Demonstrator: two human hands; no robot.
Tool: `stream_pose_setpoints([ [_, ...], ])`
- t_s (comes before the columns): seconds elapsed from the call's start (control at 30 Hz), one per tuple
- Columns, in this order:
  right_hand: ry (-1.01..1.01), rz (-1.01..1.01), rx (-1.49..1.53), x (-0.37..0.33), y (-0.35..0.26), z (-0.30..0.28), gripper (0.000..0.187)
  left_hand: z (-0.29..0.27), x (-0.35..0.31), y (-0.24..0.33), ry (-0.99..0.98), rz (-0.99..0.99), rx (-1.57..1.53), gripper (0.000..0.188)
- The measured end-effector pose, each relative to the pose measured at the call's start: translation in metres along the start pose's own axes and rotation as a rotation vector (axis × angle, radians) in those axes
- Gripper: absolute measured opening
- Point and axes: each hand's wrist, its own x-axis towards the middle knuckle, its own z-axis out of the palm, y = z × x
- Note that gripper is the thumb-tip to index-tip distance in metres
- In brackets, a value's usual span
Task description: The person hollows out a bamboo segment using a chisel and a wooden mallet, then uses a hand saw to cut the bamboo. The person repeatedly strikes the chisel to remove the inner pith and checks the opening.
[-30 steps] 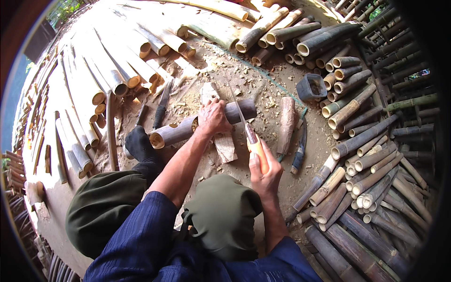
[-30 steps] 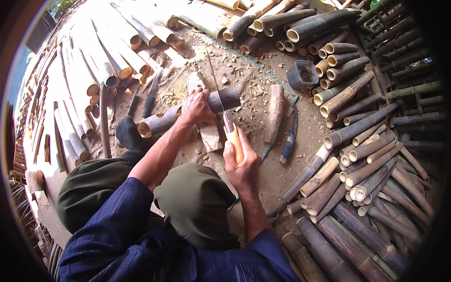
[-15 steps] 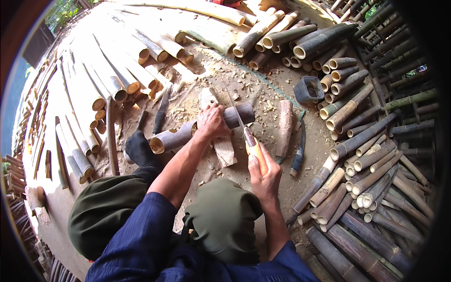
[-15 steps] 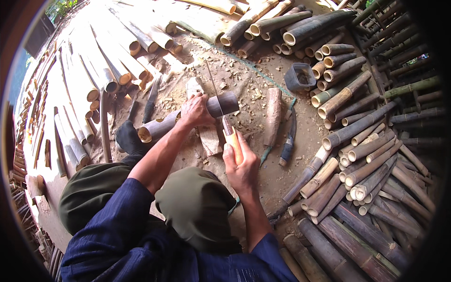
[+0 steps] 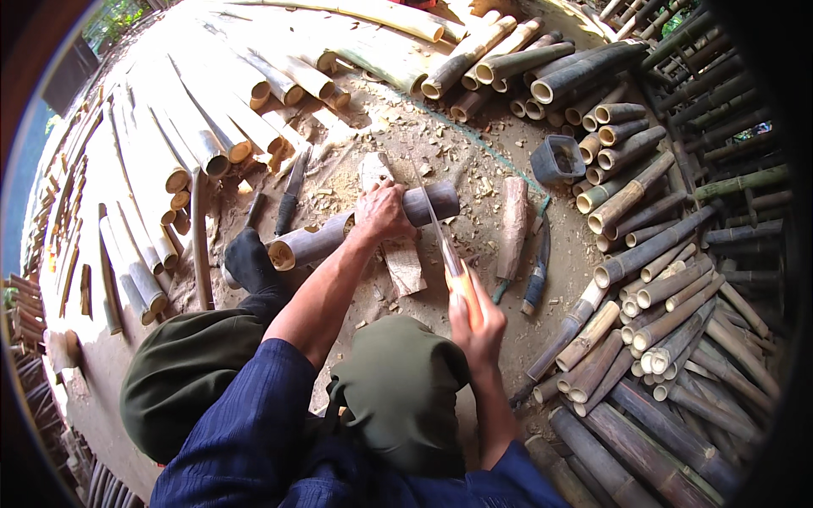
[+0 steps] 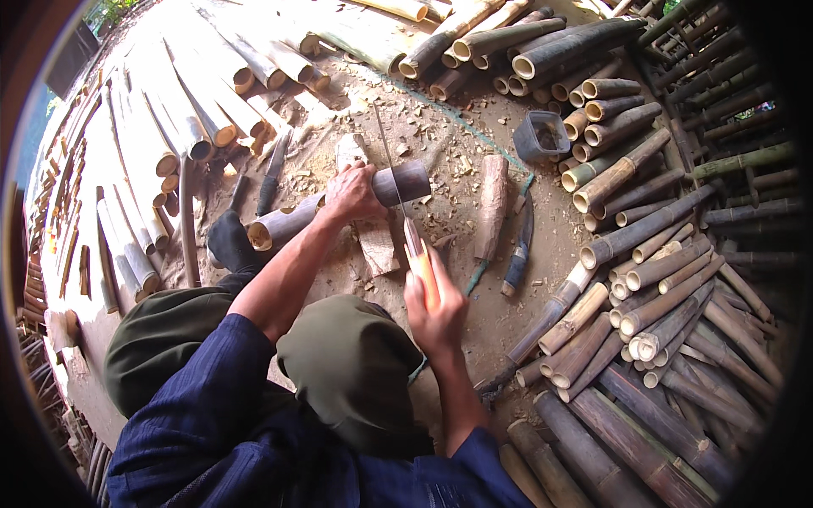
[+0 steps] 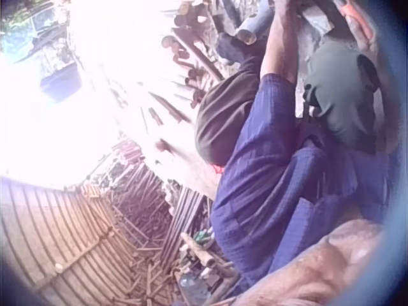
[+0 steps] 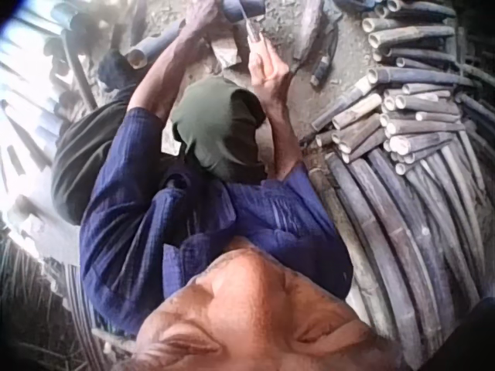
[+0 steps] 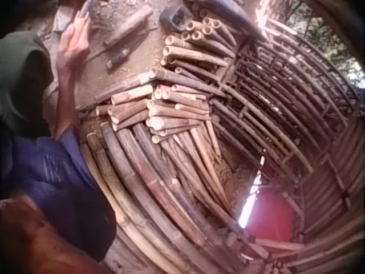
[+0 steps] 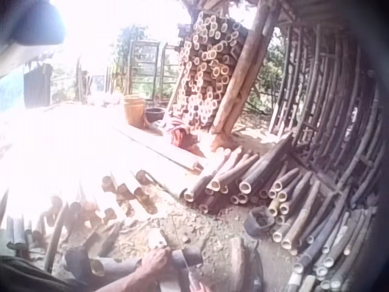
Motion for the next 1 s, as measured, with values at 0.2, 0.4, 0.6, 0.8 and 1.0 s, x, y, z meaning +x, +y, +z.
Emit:
stream_pose_setpoints([
  [0.2, -0.044, 0.020, -0.089, -0.127, -0.021, -0.082, 0.050, 0.006, 0.002, -0.002, 0.010, 0.008, 0.021, 0.083],
  [0.4, 0.064, -0.146, -0.026, 0.028, 0.014, 0.008, 0.045, 0.003, 0.001, 0.008, 0.018, 0.013, 0.002, 0.076],
  [0.6, -0.015, 0.135, 0.027, -0.123, -0.034, -0.079, 0.050, -0.006, -0.002, 0.005, -0.021, -0.023, -0.012, 0.071],
  [0.8, 0.021, -0.072, 0.006, 0.000, 0.013, -0.006, 0.042, 0.008, 0.009, 0.005, 0.071, 0.034, 0.001, 0.075],
  [1.0, -0.033, -0.048, -0.101, -0.052, 0.000, -0.028, 0.049, -0.003, 0.001, -0.009, -0.004, 0.015, -0.046, 0.076],
])
